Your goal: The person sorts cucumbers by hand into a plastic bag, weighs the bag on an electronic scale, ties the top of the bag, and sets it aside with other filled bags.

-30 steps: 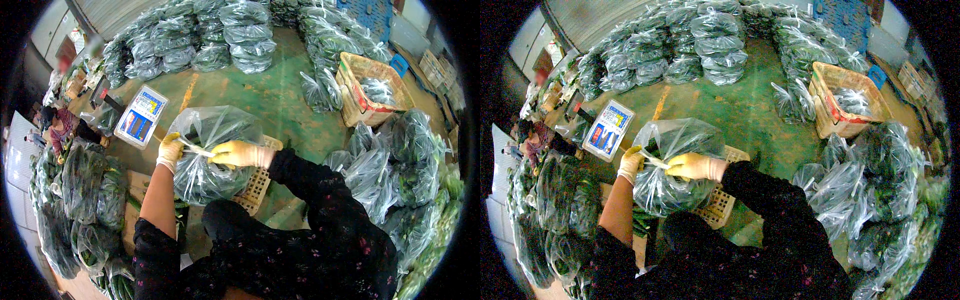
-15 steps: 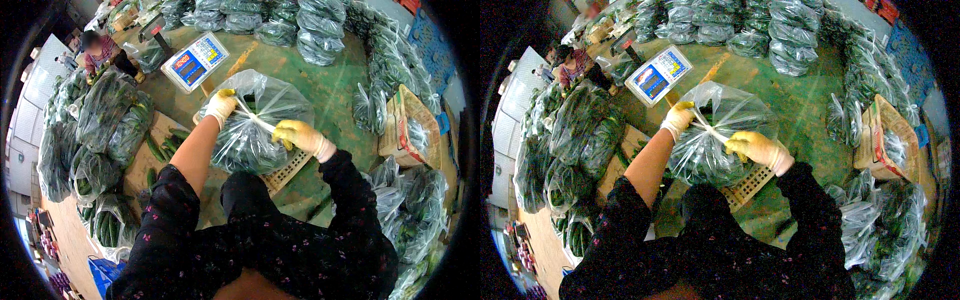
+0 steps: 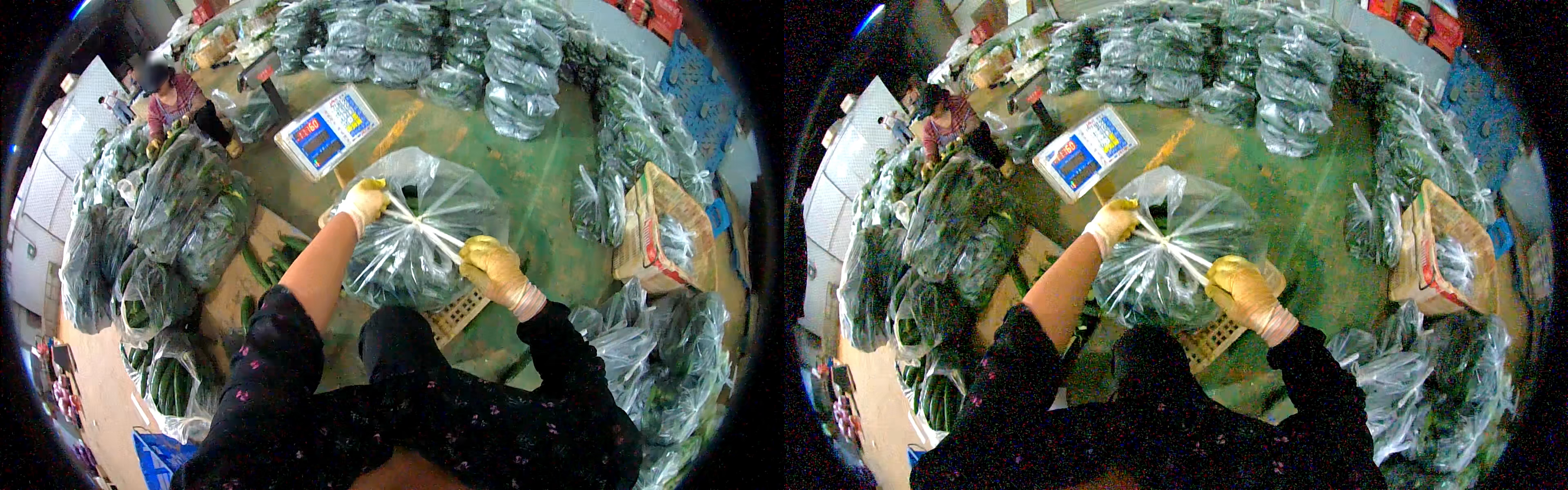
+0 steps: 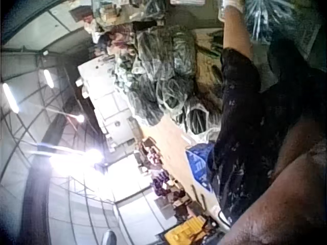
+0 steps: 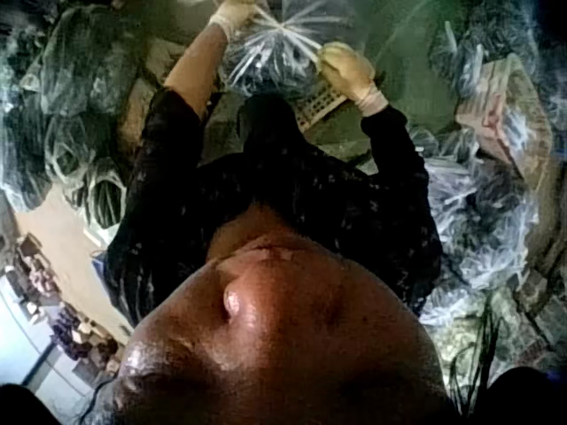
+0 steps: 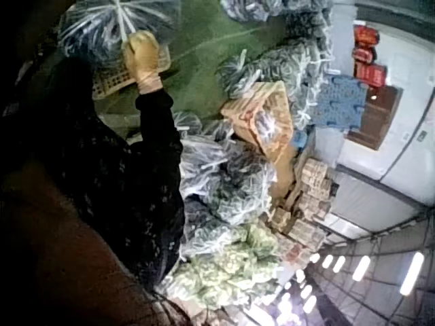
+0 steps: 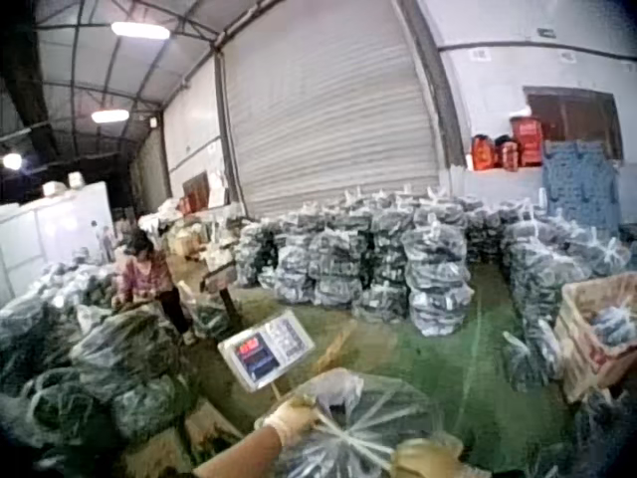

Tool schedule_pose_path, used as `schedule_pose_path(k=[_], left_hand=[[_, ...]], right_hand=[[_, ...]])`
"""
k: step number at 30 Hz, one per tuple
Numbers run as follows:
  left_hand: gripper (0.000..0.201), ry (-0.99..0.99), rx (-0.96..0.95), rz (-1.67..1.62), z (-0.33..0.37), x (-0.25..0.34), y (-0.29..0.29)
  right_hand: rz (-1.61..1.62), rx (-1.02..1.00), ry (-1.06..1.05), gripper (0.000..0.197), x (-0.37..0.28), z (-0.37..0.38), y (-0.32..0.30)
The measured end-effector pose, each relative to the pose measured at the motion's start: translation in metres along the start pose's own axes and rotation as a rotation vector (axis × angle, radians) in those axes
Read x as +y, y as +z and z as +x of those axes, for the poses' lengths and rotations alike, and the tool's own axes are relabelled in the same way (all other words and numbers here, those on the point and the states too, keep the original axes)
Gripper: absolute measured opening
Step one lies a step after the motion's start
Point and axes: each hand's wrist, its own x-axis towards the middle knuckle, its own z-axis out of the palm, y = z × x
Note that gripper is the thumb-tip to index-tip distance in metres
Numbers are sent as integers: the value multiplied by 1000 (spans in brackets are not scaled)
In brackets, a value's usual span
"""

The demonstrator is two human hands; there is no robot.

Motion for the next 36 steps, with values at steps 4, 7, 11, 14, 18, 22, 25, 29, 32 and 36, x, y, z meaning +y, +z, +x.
schedule_pose_path(k=[4, 7, 11, 14, 18, 22, 25, 29, 32, 36], left_hand=[[58, 113, 1, -468, -51, -6, -7], [65, 148, 173, -549, -91, -22, -24], [58, -9, 196, -772, -147, -40, -45], [49, -93, 154, -623, -193, -39, -54], [36, -154, 179, -659, -273, -104, -69], [29, -312, 208, -882, -324, -162, -57], [29, -313, 235, -996, -354, -191, -45], [26, -388, 288, -1149, -396, -207, -51], [30, -337, 259, -1147, -433, -229, -68], [28, -319, 308, -1148, -457, -232, -94]], right_hand=[[252, 258, 177, 17, -6, 11, -17], [38, 384, 166, 22, -17, 40, -11], [-108, 80, 70, 35, -17, 78, 20], [-422, -46, 123, 35, 3, 86, 34], [-533, -130, 155, 18, 9, 104, 74], [-638, -14, 44, 15, 18, 102, 77], [-660, -57, 55, 14, 7, 101, 71], [-593, -129, 49, 15, 5, 108, 65], [-430, -196, 62, 15, 13, 122, 63], [-434, -333, -4, 17, 25, 145, 58]])
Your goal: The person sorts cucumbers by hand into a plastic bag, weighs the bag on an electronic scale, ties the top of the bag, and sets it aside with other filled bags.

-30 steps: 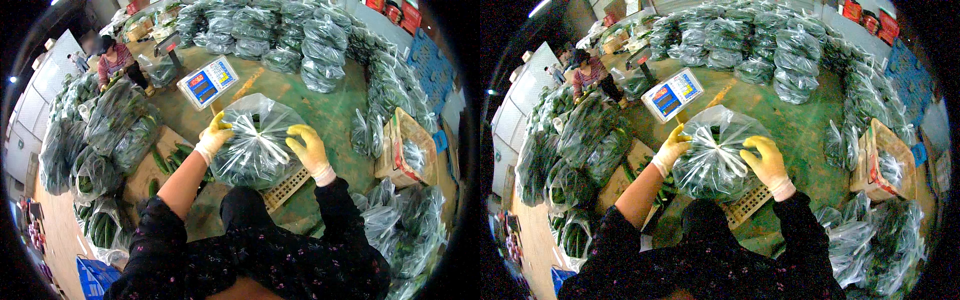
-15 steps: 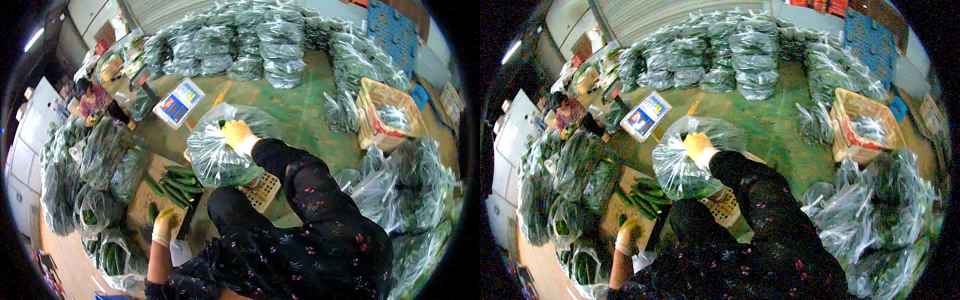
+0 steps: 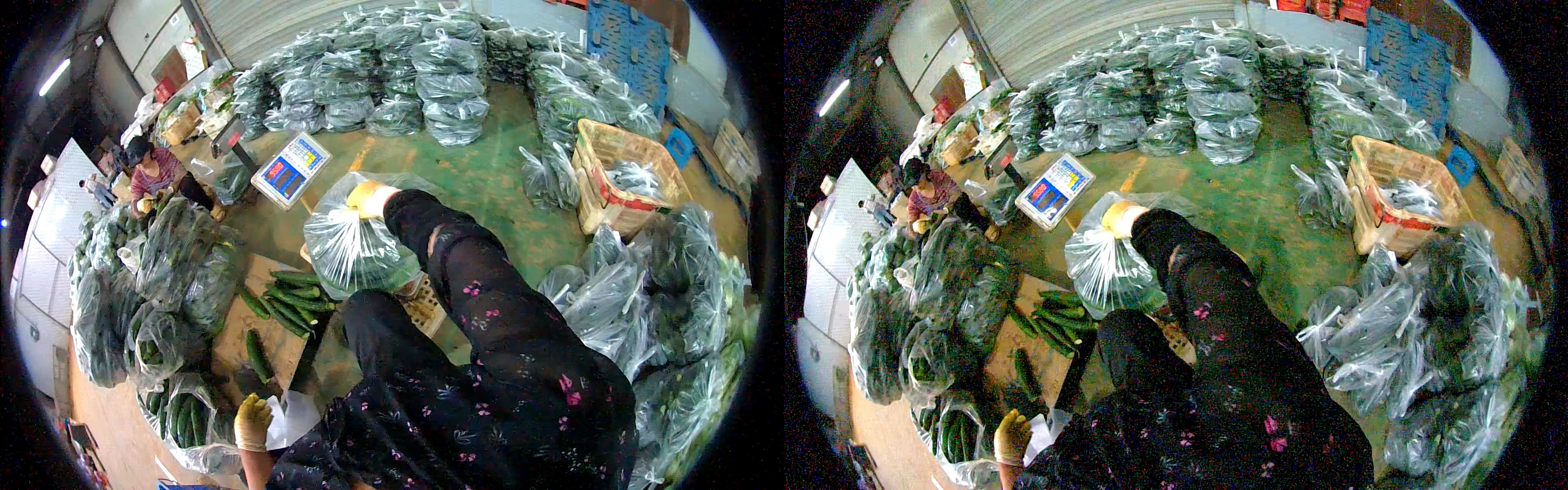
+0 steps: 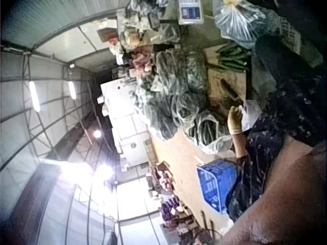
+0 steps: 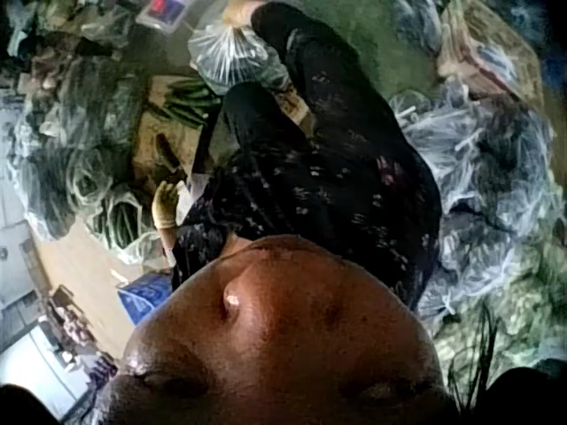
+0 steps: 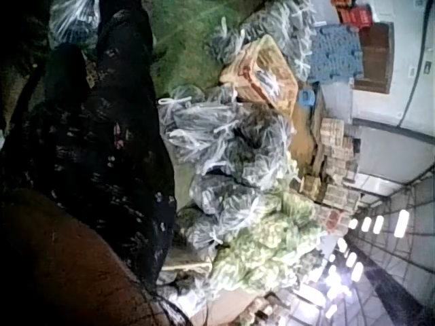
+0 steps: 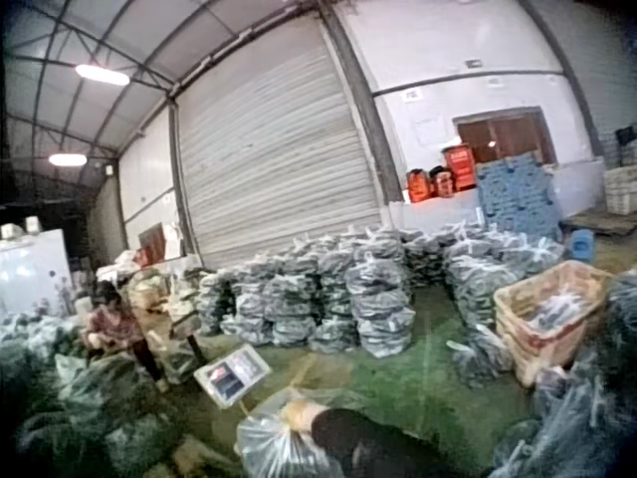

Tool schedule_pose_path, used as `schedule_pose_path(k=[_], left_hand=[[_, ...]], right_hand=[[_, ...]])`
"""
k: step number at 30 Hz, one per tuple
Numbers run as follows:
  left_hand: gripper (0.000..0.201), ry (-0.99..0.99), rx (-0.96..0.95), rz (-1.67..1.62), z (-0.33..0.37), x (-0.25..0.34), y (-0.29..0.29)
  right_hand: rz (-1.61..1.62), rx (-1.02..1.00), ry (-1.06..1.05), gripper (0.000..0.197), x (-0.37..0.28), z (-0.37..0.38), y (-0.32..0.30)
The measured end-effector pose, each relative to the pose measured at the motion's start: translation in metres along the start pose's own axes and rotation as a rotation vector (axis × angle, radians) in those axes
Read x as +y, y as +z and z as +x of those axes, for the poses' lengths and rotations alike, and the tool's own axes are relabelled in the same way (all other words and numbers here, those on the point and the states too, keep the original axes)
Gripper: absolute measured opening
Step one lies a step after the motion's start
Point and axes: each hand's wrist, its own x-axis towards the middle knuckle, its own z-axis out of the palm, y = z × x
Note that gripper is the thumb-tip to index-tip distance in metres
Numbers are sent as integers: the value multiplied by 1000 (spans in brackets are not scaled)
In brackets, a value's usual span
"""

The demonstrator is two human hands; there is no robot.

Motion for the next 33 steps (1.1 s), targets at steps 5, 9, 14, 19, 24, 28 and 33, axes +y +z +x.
schedule_pose_path(k=[5, 9, 14, 19, 24, 28, 33], left_hand=[[16, 36, 185, 12, 15, 14, 24], [17, 130, 150, -70, 18, 6, -23], [22, 361, -76, 202, 51, -22, -96], [28, 86, 132, -347, 58, -16, -59], [27, 271, 257, -245, 37, -13, -65], [34, 377, 426, -160, 16, 13, -54], [39, 321, 300, -313, 14, 12, -41]], right_hand=[[-159, -119, 87, 20, 28, -2, 10], [-110, -62, -106, 20, -28, -1, -18], [183, -462, -36, 49, -18, 13, -45], [165, -575, 137, 60, 17, -12, -48], [285, -625, 279, 65, 9, -3, -22], [603, -450, 381, 69, 38, -16, -11], [389, -416, 442, 68, 78, -43, -9]])
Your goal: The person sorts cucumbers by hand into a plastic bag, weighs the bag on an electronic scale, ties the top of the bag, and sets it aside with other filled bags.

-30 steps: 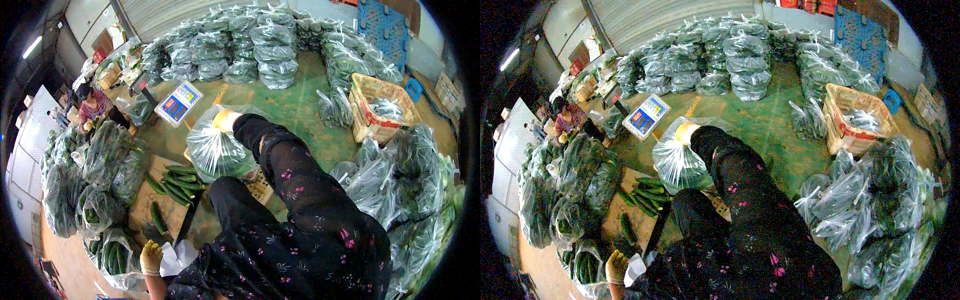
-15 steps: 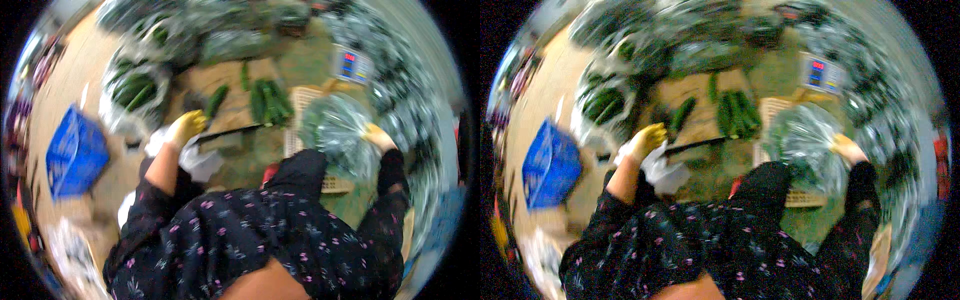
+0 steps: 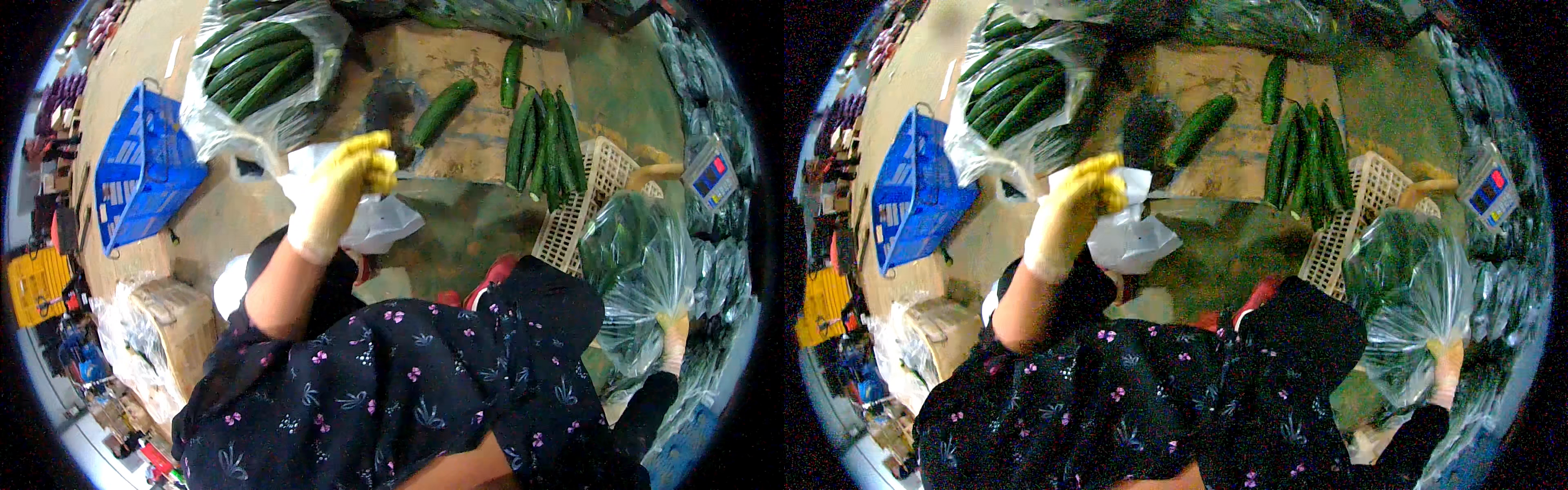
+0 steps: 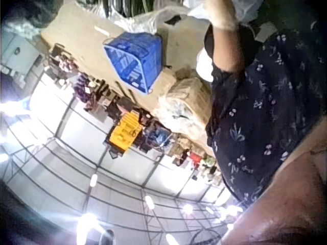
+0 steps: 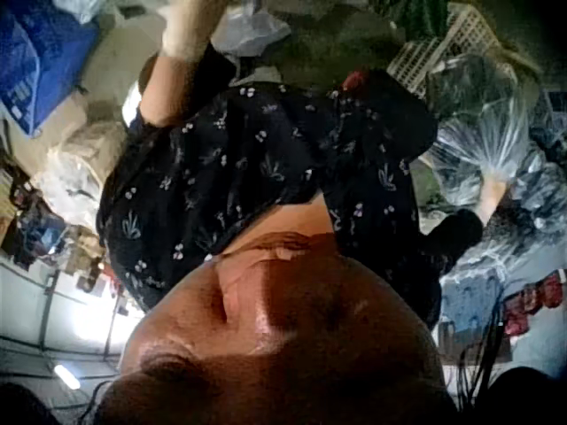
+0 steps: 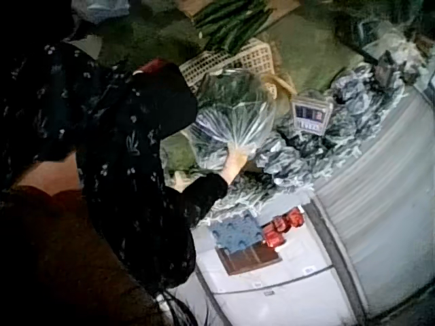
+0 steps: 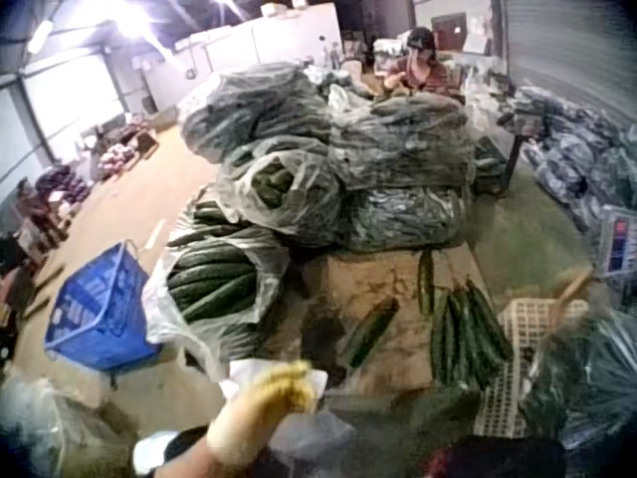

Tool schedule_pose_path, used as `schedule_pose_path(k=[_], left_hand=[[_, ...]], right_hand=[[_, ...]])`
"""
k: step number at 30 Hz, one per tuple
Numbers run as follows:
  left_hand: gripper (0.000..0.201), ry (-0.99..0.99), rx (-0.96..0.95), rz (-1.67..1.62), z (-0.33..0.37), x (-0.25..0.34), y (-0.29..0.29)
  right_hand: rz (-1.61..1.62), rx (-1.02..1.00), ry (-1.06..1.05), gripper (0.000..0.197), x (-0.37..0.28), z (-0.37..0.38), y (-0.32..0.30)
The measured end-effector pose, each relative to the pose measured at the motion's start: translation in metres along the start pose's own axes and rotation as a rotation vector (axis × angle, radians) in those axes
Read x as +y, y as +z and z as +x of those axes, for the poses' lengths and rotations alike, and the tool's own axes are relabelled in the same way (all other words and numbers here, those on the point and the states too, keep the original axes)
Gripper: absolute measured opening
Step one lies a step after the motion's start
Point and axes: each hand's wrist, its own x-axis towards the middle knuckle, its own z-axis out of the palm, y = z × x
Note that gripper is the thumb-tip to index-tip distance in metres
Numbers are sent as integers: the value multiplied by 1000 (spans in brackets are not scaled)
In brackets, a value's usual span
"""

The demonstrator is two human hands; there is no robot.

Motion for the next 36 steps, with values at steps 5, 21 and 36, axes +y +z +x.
schedule_pose_path(k=[5, 21, 36], left_hand=[[43, -348, 1, -28, -12, 5, 25], [30, -801, 194, -194, 38, -71, -2], [18, -1053, 45, 220, -50, -92, -9]], right_hand=[[64, -11, 95, 70, -19, -8, -9], [-326, -111, 519, 68, 2, -22, -8], [-241, -194, 475, 75, -111, -2, 13]])
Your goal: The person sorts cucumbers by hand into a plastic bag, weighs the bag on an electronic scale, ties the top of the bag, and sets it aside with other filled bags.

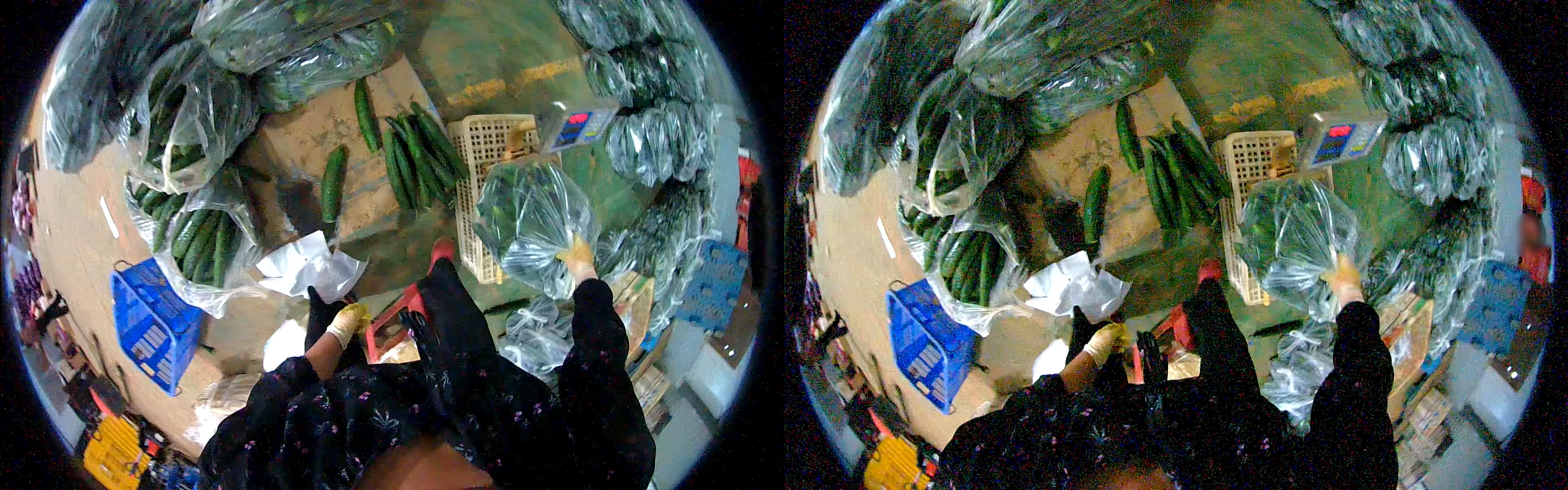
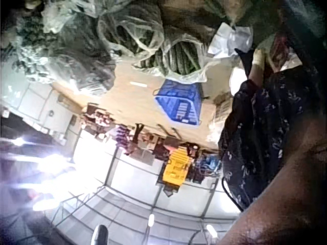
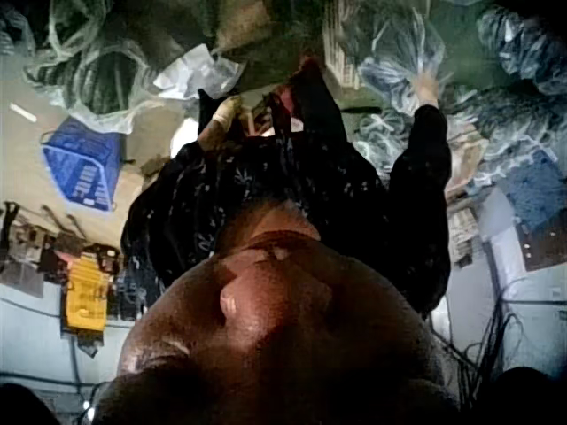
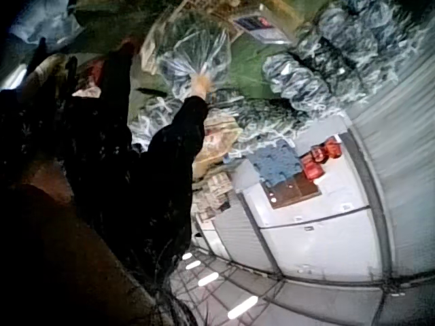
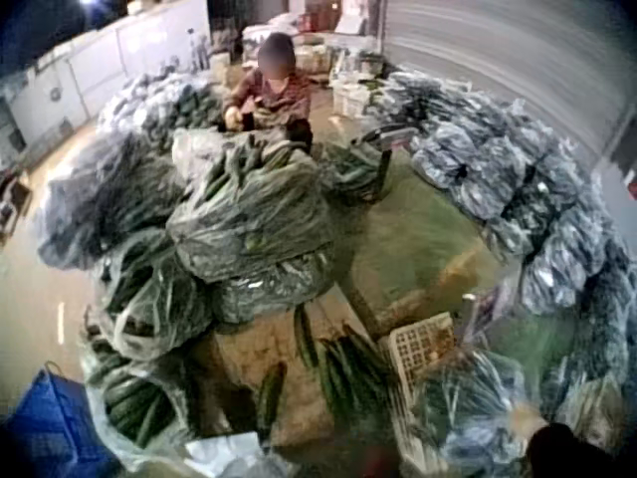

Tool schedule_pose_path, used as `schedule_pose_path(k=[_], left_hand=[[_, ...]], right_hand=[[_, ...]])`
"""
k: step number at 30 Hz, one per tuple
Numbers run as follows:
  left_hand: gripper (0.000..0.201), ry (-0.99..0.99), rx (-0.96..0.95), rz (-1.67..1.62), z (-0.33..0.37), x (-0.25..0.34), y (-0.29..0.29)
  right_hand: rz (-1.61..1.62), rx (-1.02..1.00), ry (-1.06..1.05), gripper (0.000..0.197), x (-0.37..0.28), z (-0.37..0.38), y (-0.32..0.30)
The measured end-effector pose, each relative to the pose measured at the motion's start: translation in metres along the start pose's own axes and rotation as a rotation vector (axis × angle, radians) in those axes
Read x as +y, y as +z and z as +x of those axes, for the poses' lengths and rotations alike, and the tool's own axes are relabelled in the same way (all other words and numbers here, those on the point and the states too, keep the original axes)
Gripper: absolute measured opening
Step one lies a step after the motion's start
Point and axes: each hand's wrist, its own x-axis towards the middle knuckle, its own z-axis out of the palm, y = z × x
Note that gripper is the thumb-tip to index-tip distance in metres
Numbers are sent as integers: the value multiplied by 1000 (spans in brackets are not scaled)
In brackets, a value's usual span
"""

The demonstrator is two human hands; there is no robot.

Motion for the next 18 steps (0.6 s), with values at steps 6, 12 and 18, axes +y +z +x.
schedule_pose_path(k=[6, 12, 18], left_hand=[[25, -39, 277, 341, -55, 73, 40], [26, 90, 327, 251, -127, 86, 73], [27, 447, 155, 909, -148, 35, 25]], right_hand=[[-128, -110, 10, 75, -16, 4, -8], [-281, -336, -283, 88, 20, 44, 19], [-277, -440, -471, 53, -12, 8, -31]])
